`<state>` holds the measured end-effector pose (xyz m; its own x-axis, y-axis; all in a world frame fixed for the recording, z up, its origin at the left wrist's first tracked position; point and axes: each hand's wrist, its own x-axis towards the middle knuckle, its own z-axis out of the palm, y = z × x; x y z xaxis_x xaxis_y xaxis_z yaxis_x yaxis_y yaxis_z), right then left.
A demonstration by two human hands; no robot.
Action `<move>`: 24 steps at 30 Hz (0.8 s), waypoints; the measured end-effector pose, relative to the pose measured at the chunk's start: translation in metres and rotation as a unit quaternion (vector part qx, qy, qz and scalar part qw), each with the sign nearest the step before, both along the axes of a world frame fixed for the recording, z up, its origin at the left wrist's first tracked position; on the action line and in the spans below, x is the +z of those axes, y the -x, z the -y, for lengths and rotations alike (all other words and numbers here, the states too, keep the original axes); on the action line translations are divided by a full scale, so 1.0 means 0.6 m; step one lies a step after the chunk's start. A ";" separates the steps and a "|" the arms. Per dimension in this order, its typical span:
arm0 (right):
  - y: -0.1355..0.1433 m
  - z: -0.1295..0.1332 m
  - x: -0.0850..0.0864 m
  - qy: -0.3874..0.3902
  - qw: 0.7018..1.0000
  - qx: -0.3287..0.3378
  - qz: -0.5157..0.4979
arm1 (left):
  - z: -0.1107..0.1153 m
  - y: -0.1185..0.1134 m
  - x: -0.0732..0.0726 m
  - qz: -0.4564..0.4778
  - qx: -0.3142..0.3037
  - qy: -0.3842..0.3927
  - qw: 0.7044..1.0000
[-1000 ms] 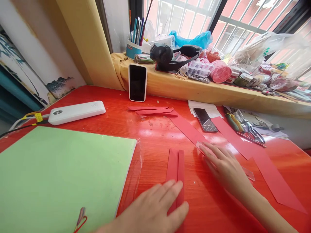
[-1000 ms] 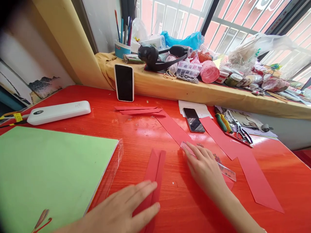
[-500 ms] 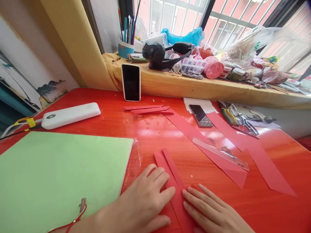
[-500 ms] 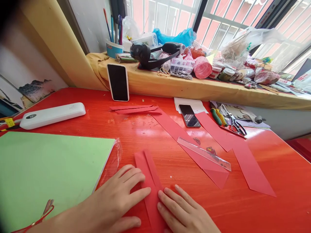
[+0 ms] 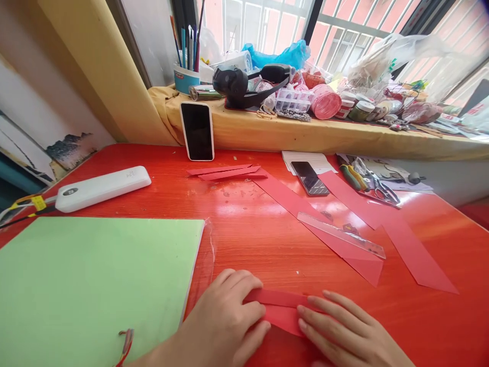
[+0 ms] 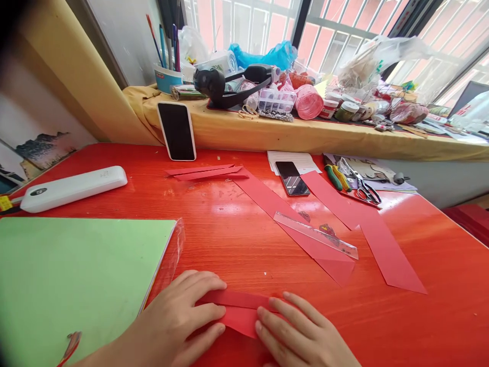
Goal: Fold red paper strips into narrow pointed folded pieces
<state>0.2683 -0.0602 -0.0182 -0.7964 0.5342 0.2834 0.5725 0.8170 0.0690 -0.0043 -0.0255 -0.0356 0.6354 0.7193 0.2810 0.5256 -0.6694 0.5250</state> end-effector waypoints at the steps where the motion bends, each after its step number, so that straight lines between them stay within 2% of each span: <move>1: 0.003 0.005 -0.004 -0.010 1.000 -0.002 -0.010 | 0.003 0.000 0.000 0.005 0.010 0.020 1.000; 3: 0.004 0.009 -0.009 -0.016 0.999 -0.018 -0.034 | 0.005 0.002 0.002 0.007 0.018 0.055 0.998; 6: -0.005 0.009 -0.014 0.018 0.995 -0.073 -0.063 | 0.000 0.009 0.010 0.007 0.016 0.086 0.996; 10: -0.019 0.006 -0.017 0.051 0.992 -0.100 -0.062 | -0.005 0.019 0.018 0.006 0.025 0.071 0.997; 13: -0.023 0.001 -0.010 0.030 0.996 -0.077 -0.040 | 0.002 0.023 0.015 -0.005 0.024 0.006 1.000; 18: -0.015 -0.018 0.005 0.028 0.999 0.007 -0.014 | 0.018 0.029 -0.001 -0.033 0.022 -0.120 0.992; 24: 0.000 -0.027 -0.005 0.049 0.997 -0.023 -0.046 | 0.022 0.033 -0.035 -0.010 0.028 -0.249 0.968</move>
